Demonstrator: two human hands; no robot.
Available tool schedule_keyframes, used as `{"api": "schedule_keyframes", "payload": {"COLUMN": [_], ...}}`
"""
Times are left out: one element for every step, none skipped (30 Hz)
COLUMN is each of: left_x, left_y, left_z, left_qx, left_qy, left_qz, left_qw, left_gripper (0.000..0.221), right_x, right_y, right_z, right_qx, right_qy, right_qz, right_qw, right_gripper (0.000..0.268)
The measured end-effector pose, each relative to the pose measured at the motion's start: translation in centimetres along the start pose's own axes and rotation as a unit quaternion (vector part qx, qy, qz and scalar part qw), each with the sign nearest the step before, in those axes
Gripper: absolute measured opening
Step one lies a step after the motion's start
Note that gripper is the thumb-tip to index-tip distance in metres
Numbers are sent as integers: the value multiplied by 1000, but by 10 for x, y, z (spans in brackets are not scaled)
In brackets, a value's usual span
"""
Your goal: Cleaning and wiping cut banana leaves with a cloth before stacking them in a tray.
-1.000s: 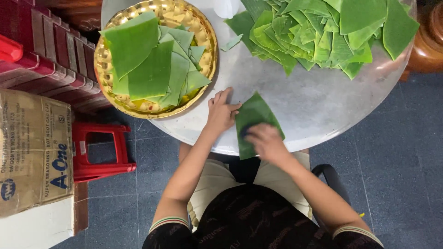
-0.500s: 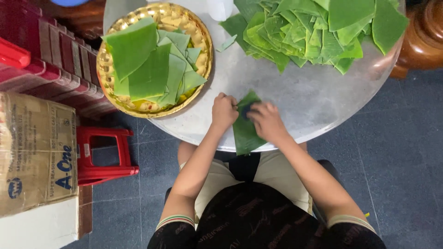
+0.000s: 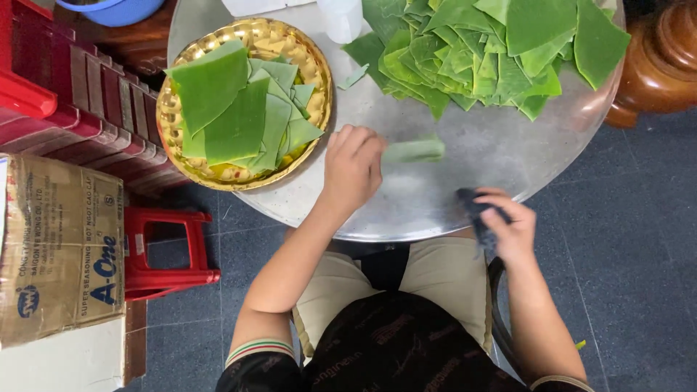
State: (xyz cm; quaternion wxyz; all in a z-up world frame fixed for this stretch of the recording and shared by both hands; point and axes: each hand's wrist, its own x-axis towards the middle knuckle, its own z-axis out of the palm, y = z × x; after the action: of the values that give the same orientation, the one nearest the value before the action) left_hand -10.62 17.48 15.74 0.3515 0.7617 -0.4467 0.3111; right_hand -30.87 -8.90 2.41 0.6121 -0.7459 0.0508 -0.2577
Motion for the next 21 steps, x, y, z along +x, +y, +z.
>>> {"api": "schedule_keyframes", "payload": {"left_x": [-9, -18, -29, -48, -69, -89, -112, -134, -157, -170, -181, -193, -193, -194, -196, -201, -204, -206, -207, -209, -211], "left_y": [0, 0, 1, -4, -8, -12, -18, -23, -28, -26, -25, -24, -20, -17, -12, -10, -11, -12, -12, -13, -12], "left_z": [0, 0, 0, 6, 12, 17, 22, 26, 31, 31, 32, 32, 29, 26, 21, 23, 25, 26, 27, 27, 28], "left_qx": [1, 7, 12, 13, 12, 10, 11, 21, 30, 30, 37, 45, 45, 42, 41, 43, 49, 56, 60, 59, 58], "left_qy": [1, -12, -26, -27, -51, -75, -77, -108, -140, -141, -123, -105, -106, -106, -105, -105, -101, -96, -94, -96, -98], "left_qz": [0, 32, 62, 60, 67, 75, 73, 59, 44, 42, 20, -1, -4, -25, -49, -54, -68, -81, -81, -97, -116], "left_qw": [1000, 999, 998, 998, 996, 994, 994, 992, 989, 989, 991, 993, 993, 993, 992, 992, 991, 991, 991, 989, 987], "left_gripper": [13, 11, 10, 10, 11, 12, 12, 12, 12, 12, 6, 6, 6, 12, 19, 19, 20, 22, 22, 20, 19], "right_x": [2, 4, 4, 7, 9, 10, 13, 16, 18, 21, 28, 34, 39, 44, 48, 48, 50, 53, 51, 50, 48], "right_y": [0, 0, 2, -2, -6, -10, -14, -18, -22, -23, -24, -25, -26, -27, -28, -17, -6, 4, 21, 39, 56], "right_z": [-3, -7, -10, -9, -7, -4, 5, 14, 23, 37, 52, 67, 87, 106, 127, 142, 159, 176, 181, 187, 192], "right_qx": [0, 13, 26, 26, 7, -12, -12, -52, -93, -93, -94, -96, -95, -110, -122, -120, -170, -218, -215, -266, -315], "right_qy": [-1, 47, 95, 93, 96, 99, 98, 61, 24, 23, -21, -65, -68, -99, -133, -139, -171, -202, -202, -216, -230], "right_qz": [-1, -5, -6, -4, -13, -22, -20, -32, -42, -40, -67, -93, -92, -151, -208, -207, -259, -309, -313, -325, -335], "right_qw": [1000, 999, 995, 995, 995, 995, 995, 996, 995, 995, 993, 989, 989, 978, 961, 961, 935, 903, 903, 881, 857], "right_gripper": [32, 31, 31, 31, 29, 27, 27, 22, 18, 18, 20, 24, 24, 26, 29, 29, 22, 16, 16, 15, 15]}}
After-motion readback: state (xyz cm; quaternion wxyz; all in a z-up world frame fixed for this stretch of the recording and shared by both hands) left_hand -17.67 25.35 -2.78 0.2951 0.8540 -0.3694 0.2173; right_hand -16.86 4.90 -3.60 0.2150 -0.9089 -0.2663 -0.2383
